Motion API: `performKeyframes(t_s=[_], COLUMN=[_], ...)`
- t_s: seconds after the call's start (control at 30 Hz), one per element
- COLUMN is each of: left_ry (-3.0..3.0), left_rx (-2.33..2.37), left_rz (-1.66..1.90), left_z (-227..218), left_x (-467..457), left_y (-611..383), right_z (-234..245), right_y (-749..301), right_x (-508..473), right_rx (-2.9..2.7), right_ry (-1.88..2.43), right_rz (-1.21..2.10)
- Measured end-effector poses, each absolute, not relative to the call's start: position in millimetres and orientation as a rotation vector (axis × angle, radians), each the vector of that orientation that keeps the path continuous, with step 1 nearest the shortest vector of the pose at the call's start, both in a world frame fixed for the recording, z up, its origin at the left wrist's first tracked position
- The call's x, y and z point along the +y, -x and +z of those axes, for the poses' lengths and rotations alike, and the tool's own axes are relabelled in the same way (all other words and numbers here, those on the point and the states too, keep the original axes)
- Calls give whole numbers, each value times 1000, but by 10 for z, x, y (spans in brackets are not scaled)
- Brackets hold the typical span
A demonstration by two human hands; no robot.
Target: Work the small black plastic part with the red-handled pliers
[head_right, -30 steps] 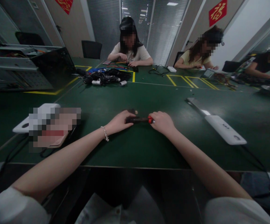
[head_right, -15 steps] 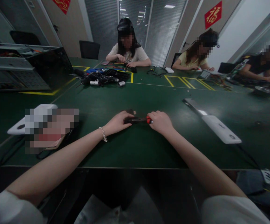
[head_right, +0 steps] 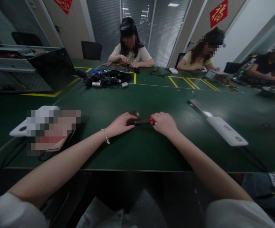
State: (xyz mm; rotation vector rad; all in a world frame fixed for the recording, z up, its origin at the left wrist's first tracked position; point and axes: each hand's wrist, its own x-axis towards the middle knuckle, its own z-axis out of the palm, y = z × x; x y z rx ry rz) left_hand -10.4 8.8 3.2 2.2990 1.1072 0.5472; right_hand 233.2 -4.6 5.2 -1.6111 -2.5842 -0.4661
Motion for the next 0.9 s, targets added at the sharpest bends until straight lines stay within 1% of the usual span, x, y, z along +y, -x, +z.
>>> performKeyframes(t_s=[0.2, 0.47, 0.73, 0.9], left_ry=[-2307, -2311, -2318, -2308], left_rx=[1114, 1100, 1112, 1116], left_rz=[549, 568, 570, 554], left_z=[16, 2, -6, 8], left_x=[100, 104, 108, 100], left_y=[105, 100, 98, 102], right_z=[26, 33, 22, 36], right_y=[-2326, -2346, -2345, -2342], right_x=[-34, -32, -23, -36], right_rx=[-2580, -2588, -2580, -2581], right_ry=[1661, 1611, 1629, 1603], right_rz=[-412, -481, -455, -500])
